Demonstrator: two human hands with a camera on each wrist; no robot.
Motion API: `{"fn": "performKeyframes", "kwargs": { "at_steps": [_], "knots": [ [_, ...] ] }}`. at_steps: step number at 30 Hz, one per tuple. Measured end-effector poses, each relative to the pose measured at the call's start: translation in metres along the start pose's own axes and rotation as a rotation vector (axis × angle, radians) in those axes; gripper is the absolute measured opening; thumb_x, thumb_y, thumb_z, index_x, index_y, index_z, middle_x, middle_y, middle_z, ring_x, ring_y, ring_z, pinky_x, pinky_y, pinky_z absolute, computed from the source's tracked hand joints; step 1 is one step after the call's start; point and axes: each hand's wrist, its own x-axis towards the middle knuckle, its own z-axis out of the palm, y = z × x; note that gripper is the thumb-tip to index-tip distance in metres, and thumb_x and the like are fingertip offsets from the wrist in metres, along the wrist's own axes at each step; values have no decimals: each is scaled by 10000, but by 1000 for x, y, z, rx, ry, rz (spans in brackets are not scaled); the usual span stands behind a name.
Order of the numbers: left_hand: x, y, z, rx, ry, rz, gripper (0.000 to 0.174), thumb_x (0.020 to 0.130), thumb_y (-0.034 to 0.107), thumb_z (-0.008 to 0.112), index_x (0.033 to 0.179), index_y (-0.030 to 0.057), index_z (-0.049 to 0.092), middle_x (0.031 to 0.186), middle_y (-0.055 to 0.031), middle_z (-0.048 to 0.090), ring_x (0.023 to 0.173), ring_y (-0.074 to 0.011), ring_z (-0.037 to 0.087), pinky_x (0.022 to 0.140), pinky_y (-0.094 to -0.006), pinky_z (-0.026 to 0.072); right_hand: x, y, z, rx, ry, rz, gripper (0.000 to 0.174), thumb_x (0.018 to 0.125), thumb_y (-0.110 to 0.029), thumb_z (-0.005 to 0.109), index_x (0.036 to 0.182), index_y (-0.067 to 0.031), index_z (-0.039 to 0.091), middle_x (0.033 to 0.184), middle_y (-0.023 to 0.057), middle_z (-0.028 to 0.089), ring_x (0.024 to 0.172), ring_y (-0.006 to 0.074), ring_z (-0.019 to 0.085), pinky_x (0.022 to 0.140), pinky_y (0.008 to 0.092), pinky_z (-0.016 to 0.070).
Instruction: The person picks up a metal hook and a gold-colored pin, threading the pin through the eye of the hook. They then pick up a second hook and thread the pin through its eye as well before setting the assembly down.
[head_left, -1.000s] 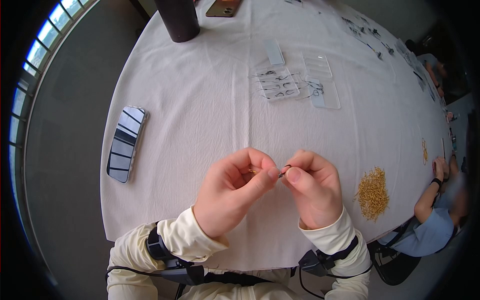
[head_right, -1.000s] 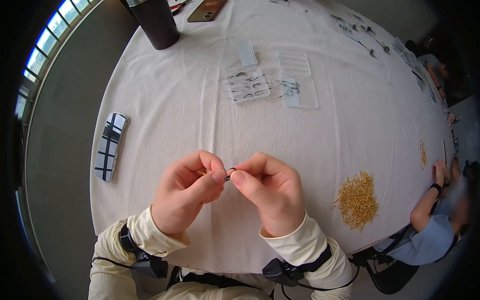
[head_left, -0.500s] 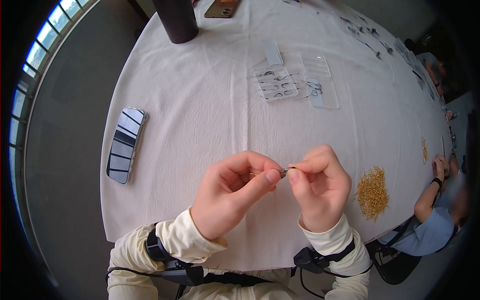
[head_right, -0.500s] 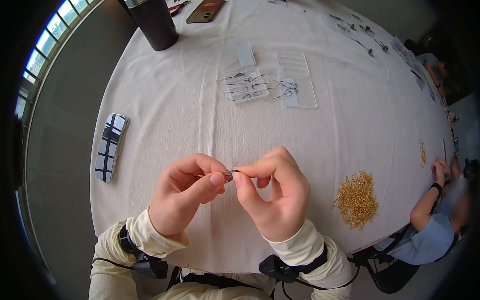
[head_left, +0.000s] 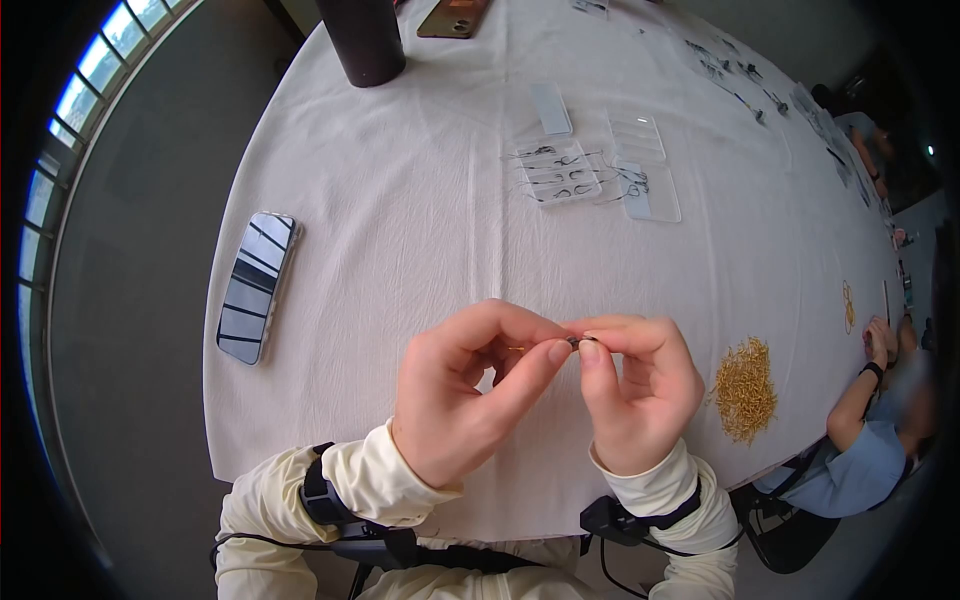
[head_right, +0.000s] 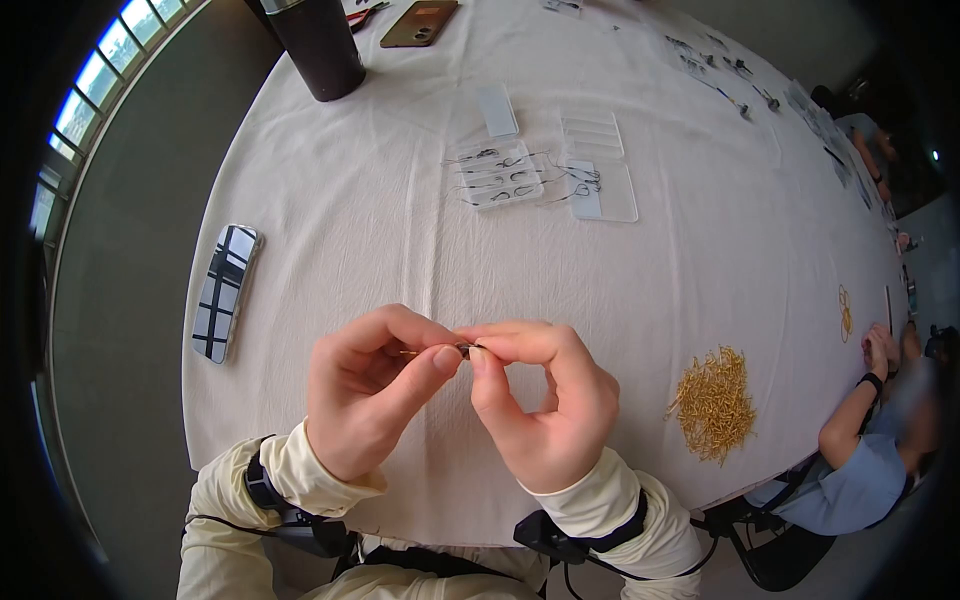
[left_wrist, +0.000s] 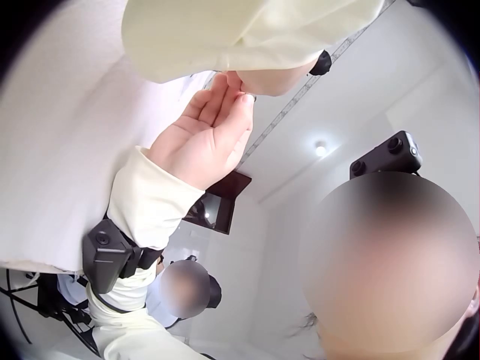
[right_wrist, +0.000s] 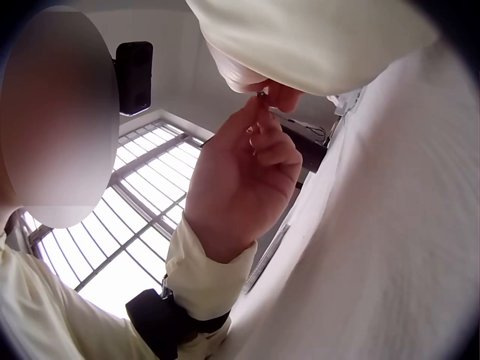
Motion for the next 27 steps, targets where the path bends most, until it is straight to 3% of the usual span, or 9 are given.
{"fn": "performKeyframes", "kwargs": {
  "at_steps": [4, 6, 9, 15, 20, 27],
  "knots": [
    [1, 1, -2, 5, -2, 4, 78, 916, 37, 663, 968, -19, 671, 830, -8, 669, 697, -24, 521, 625, -193, 418, 0, -1, 1, -28, 21, -1, 114, 860, 58, 651, 942, 12, 587, 928, 143, 719, 827, 182, 699, 764, 294, 560],
    [1, 3, -5, 33, -23, -35, 62, 930, -16, 625, 982, -47, 639, 971, -113, 701, 917, -130, 648, 812, -266, 516, 0, -1, 1, -22, 31, 17, 117, 858, 59, 654, 945, 14, 590, 926, 144, 719, 816, 180, 699, 762, 293, 561],
    [2, 2, -6, 63, -37, 6, 64, 932, -17, 620, 983, -53, 634, 975, -127, 703, 939, -158, 663, 837, -288, 523, 0, 0, 0, 18, 24, 59, 120, 864, 57, 653, 961, 26, 591, 924, 141, 717, 815, 172, 695, 763, 289, 560],
    [3, 1, -5, 90, -32, 21, 73, 935, -24, 609, 990, -69, 624, 974, -140, 702, 921, -183, 680, 845, -306, 548, -1, -3, -1, 75, -33, 187, 93, 910, 15, 633, 988, 41, 588, 927, 115, 703, 852, 145, 682, 782, 283, 552],
    [5, -2, -5, 20, -11, 1, 77, 937, -29, 602, 995, -75, 623, 972, -146, 700, 917, -192, 682, 853, -323, 563, 1, -4, 1, 310, -21, 353, 119, 941, -51, 637, 1006, 33, 585, 929, 95, 693, 841, 131, 669, 766, 260, 541],
    [4, -3, -2, 48, -35, -4, 77, 932, -25, 615, 991, -70, 636, 954, -129, 702, 911, -170, 676, 839, -301, 556, 1, -3, 0, 319, -16, 382, 93, 934, -23, 628, 995, 28, 581, 907, 90, 685, 839, 125, 665, 760, 259, 542]
  ]
}}
